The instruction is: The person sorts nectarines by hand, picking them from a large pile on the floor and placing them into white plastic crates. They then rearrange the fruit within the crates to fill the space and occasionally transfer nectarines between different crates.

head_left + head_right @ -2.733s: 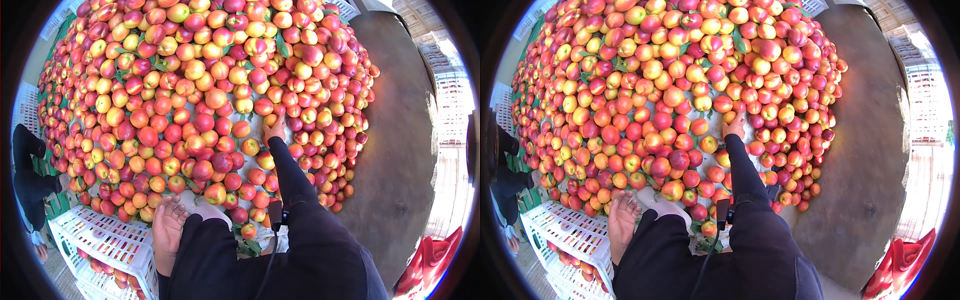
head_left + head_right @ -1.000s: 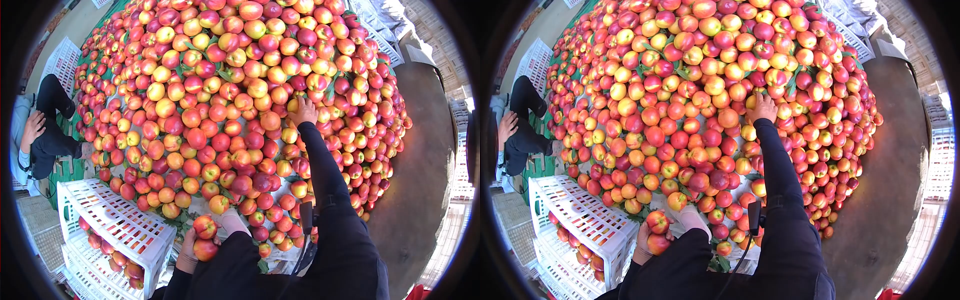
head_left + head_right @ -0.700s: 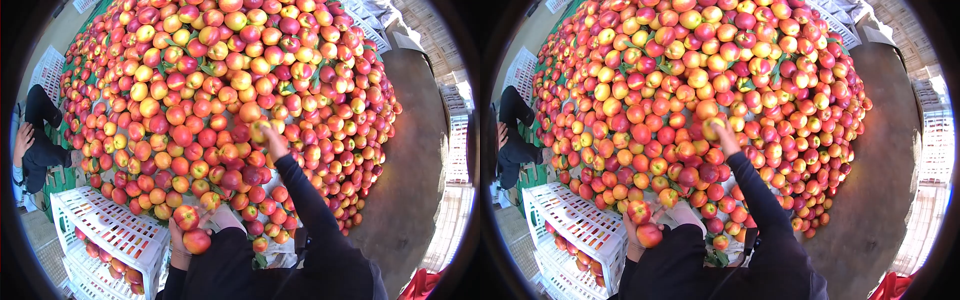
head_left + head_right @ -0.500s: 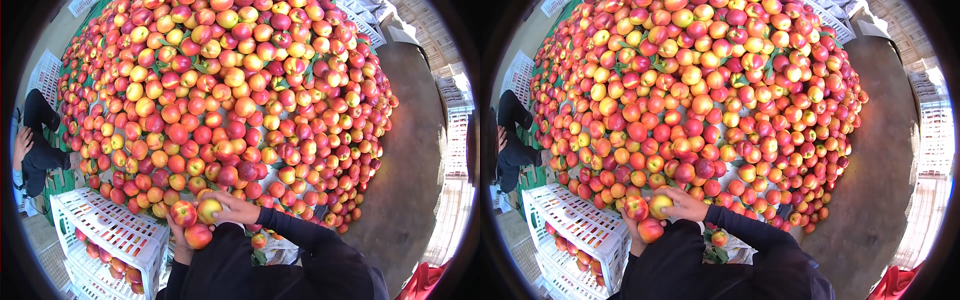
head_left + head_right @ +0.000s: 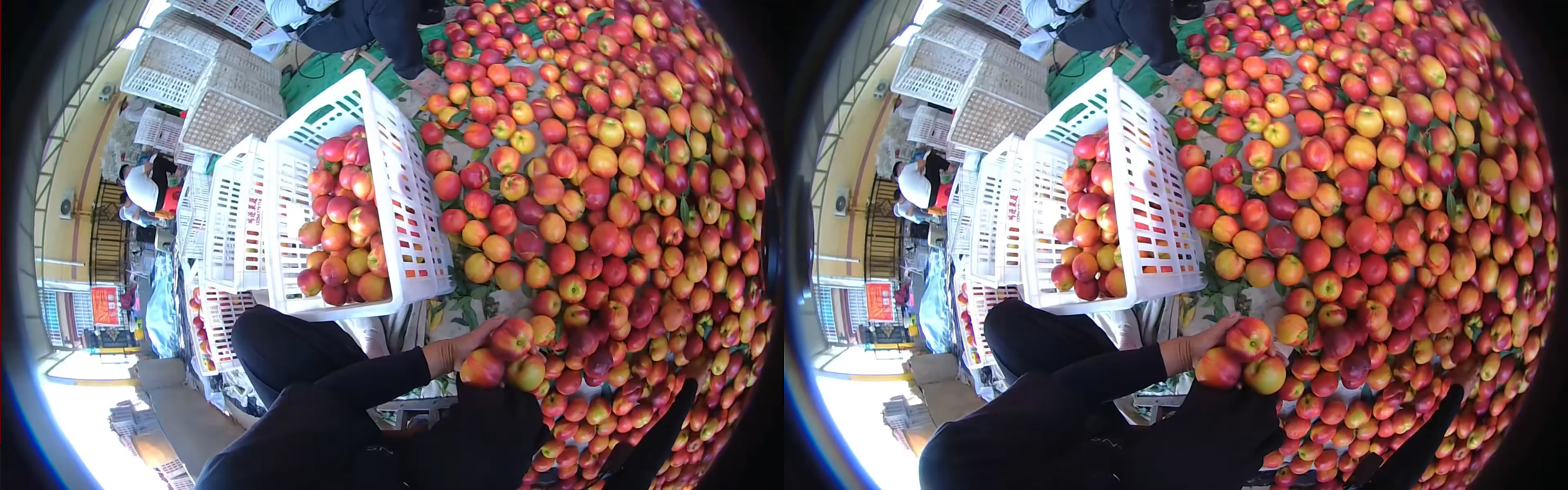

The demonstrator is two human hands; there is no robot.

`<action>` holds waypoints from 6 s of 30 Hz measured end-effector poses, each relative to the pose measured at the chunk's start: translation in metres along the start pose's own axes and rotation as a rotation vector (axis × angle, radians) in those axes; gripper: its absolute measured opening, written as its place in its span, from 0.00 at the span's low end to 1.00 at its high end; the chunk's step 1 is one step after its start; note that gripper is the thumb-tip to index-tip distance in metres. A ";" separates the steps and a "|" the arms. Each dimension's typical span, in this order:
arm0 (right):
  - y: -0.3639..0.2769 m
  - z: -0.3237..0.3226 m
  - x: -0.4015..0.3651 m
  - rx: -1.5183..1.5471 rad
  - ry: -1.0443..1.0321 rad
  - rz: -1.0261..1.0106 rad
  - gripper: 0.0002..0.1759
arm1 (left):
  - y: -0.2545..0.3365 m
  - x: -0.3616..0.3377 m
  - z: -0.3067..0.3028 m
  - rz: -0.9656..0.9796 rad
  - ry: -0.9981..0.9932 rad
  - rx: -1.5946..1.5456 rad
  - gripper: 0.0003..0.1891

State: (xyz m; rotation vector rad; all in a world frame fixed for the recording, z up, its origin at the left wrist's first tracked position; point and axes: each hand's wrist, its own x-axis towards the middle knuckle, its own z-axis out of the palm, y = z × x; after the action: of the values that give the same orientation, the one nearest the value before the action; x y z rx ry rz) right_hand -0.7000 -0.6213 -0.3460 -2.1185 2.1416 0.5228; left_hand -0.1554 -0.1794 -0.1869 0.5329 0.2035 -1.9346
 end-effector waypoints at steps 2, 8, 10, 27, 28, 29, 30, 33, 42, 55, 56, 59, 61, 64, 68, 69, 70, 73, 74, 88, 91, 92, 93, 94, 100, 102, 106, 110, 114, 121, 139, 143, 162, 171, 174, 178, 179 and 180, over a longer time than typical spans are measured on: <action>-0.006 0.006 -0.004 -0.300 0.085 -0.040 0.42 | 0.008 -0.013 0.006 0.041 0.023 -0.004 0.41; -0.081 -0.015 -0.126 1.102 0.264 -0.028 0.38 | 0.056 -0.112 0.063 0.523 -0.107 0.153 0.50; -0.094 0.009 -0.158 1.467 0.019 0.094 0.34 | 0.065 -0.157 0.070 0.675 -0.115 0.066 0.50; -0.204 -0.082 -0.392 1.807 -0.795 -0.075 0.23 | 0.138 -0.280 -0.006 1.300 0.438 -0.354 0.30; -0.213 -0.105 -0.404 1.842 -0.780 -0.078 0.17 | 0.159 -0.290 -0.010 1.317 0.435 -0.318 0.31; -0.220 -0.122 -0.409 1.840 -0.767 -0.084 0.17 | 0.183 -0.300 -0.012 1.332 0.432 -0.281 0.32; -0.226 -0.135 -0.412 1.880 -0.809 -0.076 0.16 | 0.210 -0.312 -0.014 1.368 0.475 -0.272 0.32; -0.236 -0.164 -0.406 1.922 -0.852 -0.182 0.21 | 0.278 -0.358 -0.006 1.290 0.825 -0.042 0.32; -0.428 -0.313 -0.486 1.687 -1.082 -0.492 0.24 | 0.219 -0.387 -0.099 0.762 1.365 1.801 0.27; -0.589 -0.441 -0.553 1.584 -0.838 -1.011 0.37 | 0.150 -0.376 -0.108 0.533 1.378 2.370 0.11; -0.564 -0.437 -0.560 1.544 -0.796 -1.033 0.39 | 0.151 -0.375 -0.109 0.548 1.399 2.347 0.10; -0.479 -0.402 -0.558 1.459 -0.587 -0.958 0.34 | 0.151 -0.376 -0.114 0.634 1.369 2.369 0.09; -0.409 -0.358 -0.544 1.446 -0.508 -0.817 0.32 | 0.151 -0.376 -0.114 0.685 1.381 2.365 0.10; -0.278 -0.252 -0.514 1.425 -0.357 -0.453 0.29 | 0.150 -0.375 -0.114 0.655 1.387 2.395 0.10; -0.087 -0.079 -0.510 1.324 -0.167 0.108 0.29 | 0.129 -0.370 -0.124 0.660 1.408 2.396 0.10; -0.051 -0.048 -0.517 1.289 -0.170 0.278 0.29 | 0.124 -0.371 -0.128 0.576 1.414 2.332 0.12; -0.025 -0.026 -0.528 1.232 -0.133 0.371 0.29 | 0.127 -0.378 -0.141 0.522 1.247 2.194 0.15; 0.012 0.054 -0.523 1.169 -0.106 0.479 0.27 | 0.153 -0.419 -0.172 0.500 0.972 1.816 0.20; 0.019 0.073 -0.520 1.148 -0.114 0.474 0.27 | 0.160 -0.436 -0.173 0.530 0.873 1.551 0.22; -0.148 0.010 -0.312 1.066 0.209 0.309 0.38 | 0.057 -0.145 0.105 0.275 0.459 1.345 0.16; -0.157 -0.005 -0.284 0.728 0.282 0.280 0.40 | 0.034 -0.051 0.089 0.119 0.308 1.181 0.16; -0.161 -0.013 -0.276 0.588 0.223 0.281 0.40 | 0.021 -0.024 0.091 0.086 0.262 1.051 0.17; -0.164 -0.014 -0.270 0.450 0.161 0.280 0.39 | 0.010 0.001 0.092 0.054 0.221 0.921 0.17; -0.160 -0.009 -0.262 0.470 0.152 0.293 0.37 | 0.005 0.025 0.088 -0.014 0.200 0.870 0.17; -0.141 -0.054 -0.302 1.539 -0.180 -0.094 0.34 | -0.042 0.124 0.071 -0.113 0.193 0.628 0.22; -0.135 -0.077 -0.308 1.532 -0.201 -0.242 0.34 | -0.055 0.143 0.073 -0.132 0.249 0.479 0.22; -0.092 -0.044 -0.241 0.606 0.406 0.198 0.34 | -0.058 0.140 0.064 -0.190 0.140 0.324 0.17; -0.086 -0.004 -0.198 0.553 0.276 0.308 0.34 | -0.049 0.108 0.048 -0.218 0.223 0.249 0.15; -0.121 -0.041 -0.221 0.876 0.293 0.184 0.35 | -0.045 0.099 0.023 -0.263 0.181 0.195 0.22; -0.132 -0.080 -0.286 1.237 0.047 -0.278 0.29 | -0.052 0.106 0.042 -0.343 -0.078 0.195 0.32; 0.015 0.060 -0.167 1.090 0.228 0.293 0.34 | 0.148 -0.241 0.123 0.548 0.676 0.775 0.37; -0.047 0.013 -0.229 1.721 0.034 0.299 0.34 | 0.209 -0.314 0.105 0.674 0.935 0.869 0.33; -0.580 -0.305 -0.466 1.466 -1.593 -0.749 0.27 | 0.125 -0.388 -0.062 0.848 0.634 0.254 0.28; -0.584 -0.326 -0.477 1.544 -1.200 -0.824 0.26 | 0.163 -0.312 -0.042 0.958 0.570 0.136 0.23; -0.485 -0.288 -0.459 1.474 -1.106 -0.612 0.29 | 0.185 -0.261 -0.047 1.049 0.638 0.280 0.20; -0.322 -0.217 -0.431 1.550 -0.854 -0.166 0.27 | 0.205 -0.213 -0.058 1.210 0.937 0.713 0.20; -0.281 -0.200 -0.429 1.555 -0.776 -0.035 0.28 | 0.204 -0.201 -0.074 1.202 0.923 0.732 0.20; -0.239 -0.180 -0.425 1.573 -0.763 0.046 0.30 | 0.203 -0.189 -0.099 1.244 1.017 1.060 0.23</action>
State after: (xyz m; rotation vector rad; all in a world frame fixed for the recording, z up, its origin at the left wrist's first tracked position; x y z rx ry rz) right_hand -0.4170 -0.2651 -0.0952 -0.7557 1.2457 -0.3093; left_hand 0.1180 -0.0705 -0.1681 1.7772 -0.4768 -0.2851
